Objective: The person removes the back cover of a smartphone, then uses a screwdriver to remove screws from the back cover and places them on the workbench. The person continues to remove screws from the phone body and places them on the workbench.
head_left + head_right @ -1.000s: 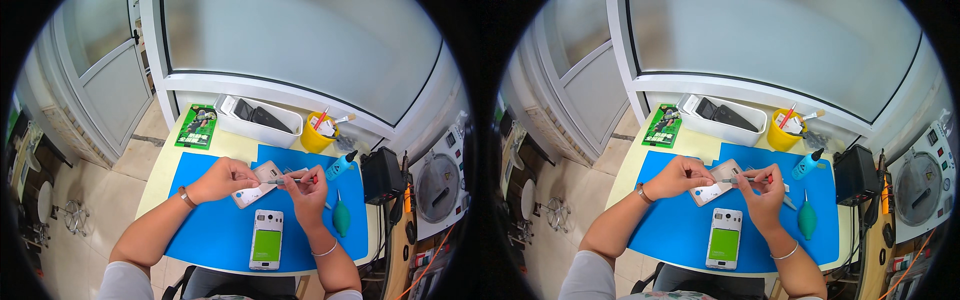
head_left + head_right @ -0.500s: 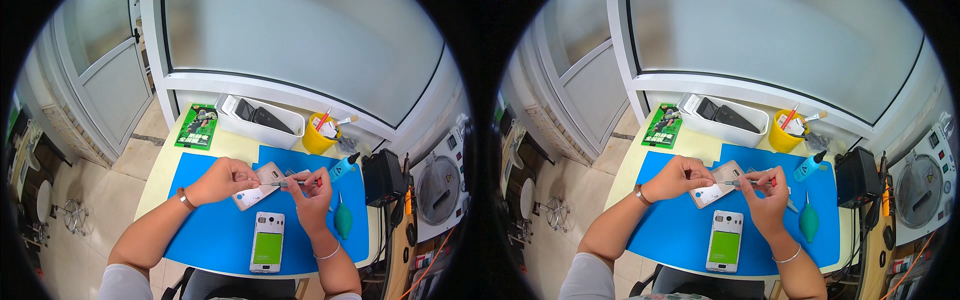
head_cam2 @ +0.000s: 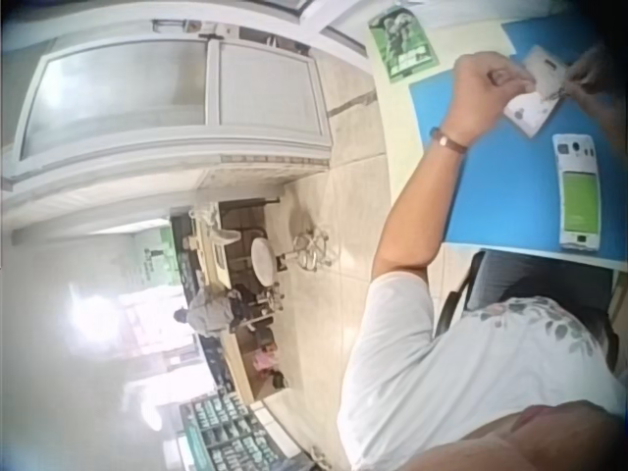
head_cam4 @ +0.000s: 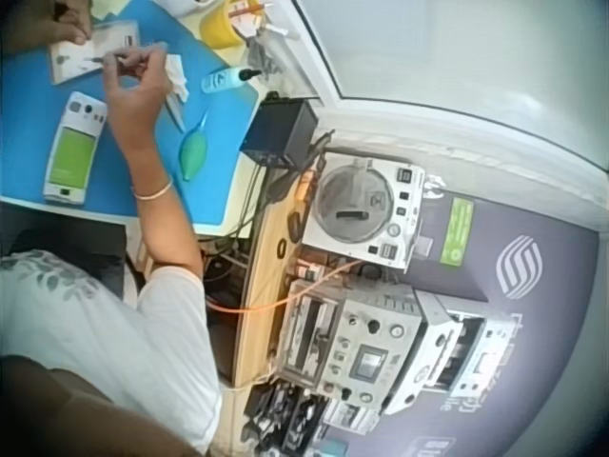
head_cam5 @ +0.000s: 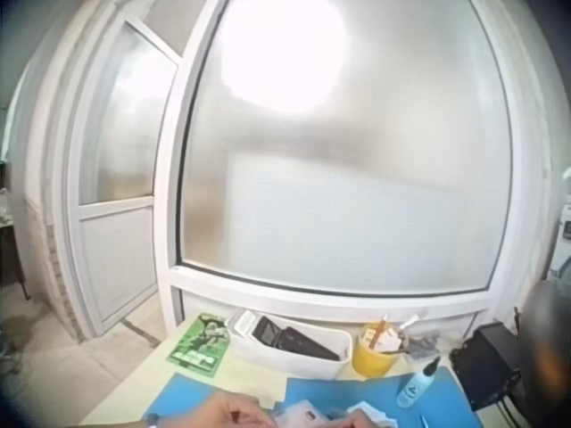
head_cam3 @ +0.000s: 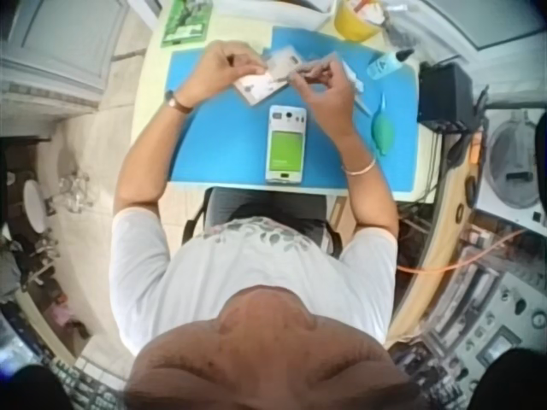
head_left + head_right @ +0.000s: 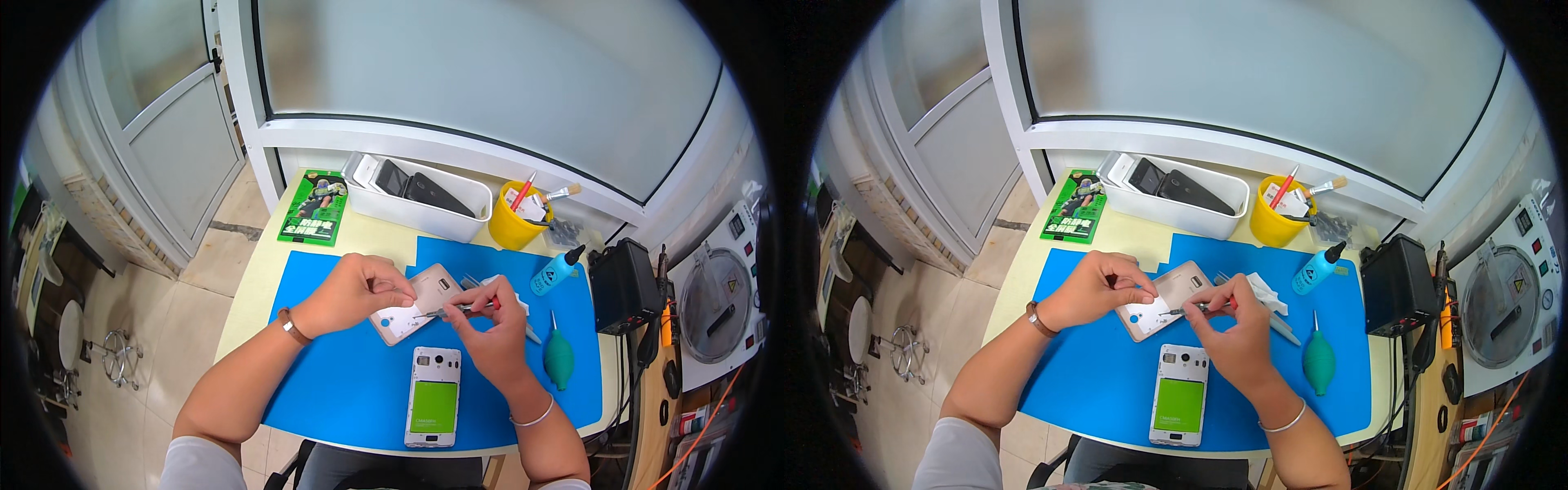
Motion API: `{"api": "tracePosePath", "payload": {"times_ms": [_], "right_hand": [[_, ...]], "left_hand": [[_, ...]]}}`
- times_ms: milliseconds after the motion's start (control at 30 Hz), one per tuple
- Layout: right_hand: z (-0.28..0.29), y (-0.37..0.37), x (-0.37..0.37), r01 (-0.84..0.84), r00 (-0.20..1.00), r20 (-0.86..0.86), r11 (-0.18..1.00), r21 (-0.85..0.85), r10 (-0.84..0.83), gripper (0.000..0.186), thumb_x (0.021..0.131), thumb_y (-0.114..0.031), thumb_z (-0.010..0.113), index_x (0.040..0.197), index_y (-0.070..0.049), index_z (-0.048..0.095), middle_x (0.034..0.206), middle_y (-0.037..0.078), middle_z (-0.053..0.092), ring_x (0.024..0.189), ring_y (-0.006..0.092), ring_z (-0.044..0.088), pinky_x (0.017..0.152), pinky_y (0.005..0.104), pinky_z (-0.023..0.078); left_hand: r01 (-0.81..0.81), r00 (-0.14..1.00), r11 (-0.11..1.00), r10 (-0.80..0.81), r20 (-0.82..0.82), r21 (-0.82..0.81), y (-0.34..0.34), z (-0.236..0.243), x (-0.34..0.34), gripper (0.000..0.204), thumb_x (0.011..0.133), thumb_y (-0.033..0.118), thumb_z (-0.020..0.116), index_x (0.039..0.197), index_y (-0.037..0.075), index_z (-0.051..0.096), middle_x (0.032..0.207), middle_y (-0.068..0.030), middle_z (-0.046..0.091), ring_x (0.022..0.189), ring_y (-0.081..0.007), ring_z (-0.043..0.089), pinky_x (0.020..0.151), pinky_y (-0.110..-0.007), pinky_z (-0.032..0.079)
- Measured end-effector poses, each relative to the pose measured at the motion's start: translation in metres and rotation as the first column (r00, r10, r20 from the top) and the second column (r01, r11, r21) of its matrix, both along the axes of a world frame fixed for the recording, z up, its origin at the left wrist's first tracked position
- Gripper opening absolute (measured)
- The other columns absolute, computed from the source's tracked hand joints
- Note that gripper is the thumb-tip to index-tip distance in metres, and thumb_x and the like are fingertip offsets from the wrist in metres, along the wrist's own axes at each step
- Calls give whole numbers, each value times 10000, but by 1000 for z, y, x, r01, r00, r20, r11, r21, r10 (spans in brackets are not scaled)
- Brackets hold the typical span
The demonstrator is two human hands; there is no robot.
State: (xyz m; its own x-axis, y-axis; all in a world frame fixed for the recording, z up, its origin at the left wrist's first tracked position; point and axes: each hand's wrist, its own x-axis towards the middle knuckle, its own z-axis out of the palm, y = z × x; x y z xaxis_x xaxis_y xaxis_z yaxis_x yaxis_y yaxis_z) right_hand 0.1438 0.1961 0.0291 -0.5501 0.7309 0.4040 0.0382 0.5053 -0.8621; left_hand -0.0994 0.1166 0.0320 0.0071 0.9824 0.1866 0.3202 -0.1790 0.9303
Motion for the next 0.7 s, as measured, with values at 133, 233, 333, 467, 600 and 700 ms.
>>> {"api": "tracePosePath", "payload": {"times_ms": [133, 233, 333, 467, 600, 700], "right_hand": [[6, -2, 1, -26, 998, 51, 999, -24, 27, 352, 895, 3, 828, 907, -83, 487, 984, 164, 770, 910, 195, 776, 763, 290, 631], [6, -1, 1, -17, 1000, 12, 999, -41, 17, 362, 899, -1, 828, 918, -83, 477, 981, 168, 766, 901, 203, 778, 756, 291, 633], [2, 2, 1, 13, 995, -96, 996, -86, -22, 370, 917, 7, 811, 932, -83, 453, 988, 184, 758, 885, 211, 778, 751, 302, 647], [4, 8, 3, 18, 968, -244, 990, -141, -53, 378, 946, 35, 775, 952, -82, 415, 996, 212, 746, 876, 214, 774, 773, 337, 678], [6, 9, 5, -20, 949, -313, 983, -182, -38, 384, 951, 51, 762, 961, -81, 402, 994, 225, 741, 881, 222, 772, 775, 352, 681], [6, 6, 4, -37, 942, -333, 977, -209, -36, 389, 951, 55, 760, 961, -83, 396, 999, 225, 738, 896, 226, 772, 779, 357, 683]], "left_hand": [[-2, 1000, 1000, 2, -2, -9, 0, 3, 0, 143, 882, 95, 867, 1024, 103, 858, 728, 31, 590, 650, -64, 440, 588, -252, 385], [14, 1000, 999, -14, -18, -29, -1, 4, 3, 143, 878, 108, 873, 1020, 103, 859, 722, 32, 580, 647, -66, 437, 583, -250, 378], [19, 999, 1000, -20, -36, -25, -3, 5, 4, 151, 867, 113, 883, 1016, 104, 860, 728, 30, 594, 646, -67, 444, 579, -252, 374], [17, 998, 1000, -18, -53, -24, -3, 5, 5, 154, 865, 109, 884, 1017, 105, 860, 734, 22, 615, 650, -68, 463, 584, -251, 384], [19, 999, 1000, -20, -29, -21, -3, 3, 7, 147, 867, 106, 882, 1012, 108, 862, 722, 21, 614, 648, -67, 471, 586, -247, 391], [21, 999, 1000, -22, -33, -15, -3, 4, 7, 130, 886, 101, 865, 1015, 96, 855, 748, 10, 639, 643, -68, 474, 579, -254, 393]]}}
